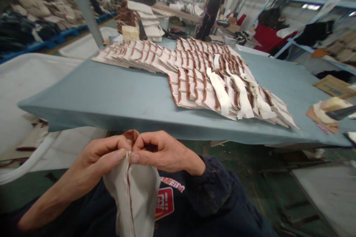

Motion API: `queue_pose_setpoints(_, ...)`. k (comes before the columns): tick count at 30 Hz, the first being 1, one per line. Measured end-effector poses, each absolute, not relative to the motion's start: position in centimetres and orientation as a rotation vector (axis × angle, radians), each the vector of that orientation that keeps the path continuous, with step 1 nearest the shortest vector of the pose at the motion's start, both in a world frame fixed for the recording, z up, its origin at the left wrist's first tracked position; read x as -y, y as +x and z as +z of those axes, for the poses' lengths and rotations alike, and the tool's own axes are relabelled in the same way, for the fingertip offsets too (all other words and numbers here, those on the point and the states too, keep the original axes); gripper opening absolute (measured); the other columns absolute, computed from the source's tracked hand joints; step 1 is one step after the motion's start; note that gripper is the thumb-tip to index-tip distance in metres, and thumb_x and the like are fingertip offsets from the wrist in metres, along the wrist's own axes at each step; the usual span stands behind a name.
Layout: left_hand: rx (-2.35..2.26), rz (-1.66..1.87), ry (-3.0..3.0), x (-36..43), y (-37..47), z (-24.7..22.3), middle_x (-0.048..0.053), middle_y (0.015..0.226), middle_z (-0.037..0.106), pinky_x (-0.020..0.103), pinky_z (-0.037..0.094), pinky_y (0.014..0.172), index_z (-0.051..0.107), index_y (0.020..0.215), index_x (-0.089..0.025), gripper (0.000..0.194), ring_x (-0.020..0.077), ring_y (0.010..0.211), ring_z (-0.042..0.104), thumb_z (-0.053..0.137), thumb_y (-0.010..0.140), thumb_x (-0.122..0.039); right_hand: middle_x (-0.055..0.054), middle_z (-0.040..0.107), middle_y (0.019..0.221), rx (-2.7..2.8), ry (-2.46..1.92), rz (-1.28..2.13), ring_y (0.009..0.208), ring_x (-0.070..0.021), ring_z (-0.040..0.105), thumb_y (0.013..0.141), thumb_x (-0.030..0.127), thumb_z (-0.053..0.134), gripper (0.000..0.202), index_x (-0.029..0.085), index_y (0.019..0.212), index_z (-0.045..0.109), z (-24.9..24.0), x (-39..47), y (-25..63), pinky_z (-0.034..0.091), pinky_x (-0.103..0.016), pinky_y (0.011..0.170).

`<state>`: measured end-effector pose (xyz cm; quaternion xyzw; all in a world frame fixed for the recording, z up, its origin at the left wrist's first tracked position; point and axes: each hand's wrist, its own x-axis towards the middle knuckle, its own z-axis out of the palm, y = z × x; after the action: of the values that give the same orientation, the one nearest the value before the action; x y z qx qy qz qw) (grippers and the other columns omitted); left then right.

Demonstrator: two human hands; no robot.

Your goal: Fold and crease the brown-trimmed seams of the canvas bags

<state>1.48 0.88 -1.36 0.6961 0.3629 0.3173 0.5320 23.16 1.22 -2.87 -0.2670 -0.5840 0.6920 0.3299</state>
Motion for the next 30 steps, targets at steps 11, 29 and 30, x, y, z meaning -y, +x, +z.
queue_pose_setpoints(11,-0.925,0.735,1.633,-0.8,1.2,-2.2,-0.001,0.071,0.059,0.023,0.036,0.053,0.064,0.07,-0.019,0.032,0.0127,0.062,0.048,0.056,0.097,-0.035,0.005,0.05,0.074,1.535,-0.754,1.838,0.065,-0.0088,0.038,0.09,0.068,0.079,0.055,0.017,0.083,0.058,-3.4,-1.2,22.9,0.033,-0.023,0.057)
queue_pose_setpoints(29,-0.926,0.672,1.49,-0.7,1.3,-2.3,-0.002,0.071,0.053,0.021,0.037,0.055,0.06,0.071,-0.019,0.034,0.0124,0.063,0.046,0.068,0.09,-0.045,0.007,0.048,0.07,1.463,-0.792,1.841,0.061,-0.0079,0.034,0.085,0.056,0.088,0.047,0.017,0.08,0.06,-4.0,-0.8,22.5,0.03,-0.023,0.056)
queue_pose_setpoints(30,-0.931,0.661,1.48,-0.7,1.3,-2.3,-0.003,0.07,0.052,0.021,0.037,0.055,0.059,0.071,-0.019,0.036,0.0123,0.063,0.046,0.07,0.088,-0.048,0.007,0.048,0.069,1.463,-0.802,1.838,0.061,-0.0079,0.034,0.085,0.056,0.088,0.048,0.017,0.08,0.06,-4.0,-0.8,22.5,0.029,-0.023,0.056)
